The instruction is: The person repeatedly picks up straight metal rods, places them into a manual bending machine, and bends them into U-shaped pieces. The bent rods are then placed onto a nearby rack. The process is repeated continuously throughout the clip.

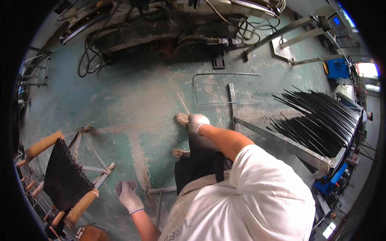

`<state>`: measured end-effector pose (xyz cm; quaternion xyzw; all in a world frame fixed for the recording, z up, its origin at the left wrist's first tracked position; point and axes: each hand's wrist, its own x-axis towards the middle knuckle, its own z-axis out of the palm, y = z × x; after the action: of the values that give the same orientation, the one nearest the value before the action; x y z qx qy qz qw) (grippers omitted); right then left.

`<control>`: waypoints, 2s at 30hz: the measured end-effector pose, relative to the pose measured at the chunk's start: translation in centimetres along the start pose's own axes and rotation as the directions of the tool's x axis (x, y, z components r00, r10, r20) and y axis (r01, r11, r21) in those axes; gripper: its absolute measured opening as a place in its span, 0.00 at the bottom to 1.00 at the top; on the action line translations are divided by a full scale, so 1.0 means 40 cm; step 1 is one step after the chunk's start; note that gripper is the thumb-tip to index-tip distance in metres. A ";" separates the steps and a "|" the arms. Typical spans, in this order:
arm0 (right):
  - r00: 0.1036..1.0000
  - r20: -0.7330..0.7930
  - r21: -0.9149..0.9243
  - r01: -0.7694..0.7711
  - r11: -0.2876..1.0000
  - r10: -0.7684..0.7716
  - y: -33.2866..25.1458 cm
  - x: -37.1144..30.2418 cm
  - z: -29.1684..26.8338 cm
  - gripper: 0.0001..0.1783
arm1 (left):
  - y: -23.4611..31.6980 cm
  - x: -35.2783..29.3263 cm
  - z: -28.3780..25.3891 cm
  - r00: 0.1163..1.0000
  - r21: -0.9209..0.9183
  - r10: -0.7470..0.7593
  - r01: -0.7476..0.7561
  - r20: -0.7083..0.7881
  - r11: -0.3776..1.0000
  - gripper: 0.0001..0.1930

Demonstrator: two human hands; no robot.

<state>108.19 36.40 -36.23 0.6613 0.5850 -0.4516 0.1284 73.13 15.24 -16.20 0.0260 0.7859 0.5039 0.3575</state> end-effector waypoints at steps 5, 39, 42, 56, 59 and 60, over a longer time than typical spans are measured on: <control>0.966 -0.092 0.104 -0.233 0.967 0.242 0.284 0.243 0.104 0.27 | -0.231 0.095 0.179 0.887 0.317 -0.215 0.083 0.409 0.945 0.03; 0.950 -0.298 0.260 -0.013 0.965 0.093 -0.194 0.039 -0.287 0.12 | -0.448 0.095 0.190 0.903 0.421 -0.394 0.295 0.170 0.858 0.10; 0.886 -0.422 0.231 0.309 0.923 -0.191 -0.269 -0.240 -0.464 0.14 | -0.356 0.043 0.169 0.940 0.291 -0.292 0.234 0.176 0.928 0.12; 0.084 -0.238 0.247 0.969 0.023 -0.968 -0.727 -0.553 -0.839 0.20 | 0.372 -0.371 -0.149 0.587 0.398 0.613 -0.466 -0.529 0.790 0.10; -0.026 0.151 0.512 0.857 0.056 -0.988 -0.896 -0.473 -0.956 0.31 | 0.407 -0.533 -0.230 0.395 0.424 0.662 -0.537 -0.637 0.729 0.11; -0.078 0.303 0.592 0.797 0.123 -0.950 -0.959 -0.436 -0.984 0.35 | 0.402 -0.571 -0.256 0.338 0.435 0.683 -0.572 -0.648 0.695 0.12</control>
<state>93.27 63.24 12.59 -0.0764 0.7284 -0.6754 -0.0867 78.94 6.05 11.48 0.1311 0.8162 0.5088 -0.2404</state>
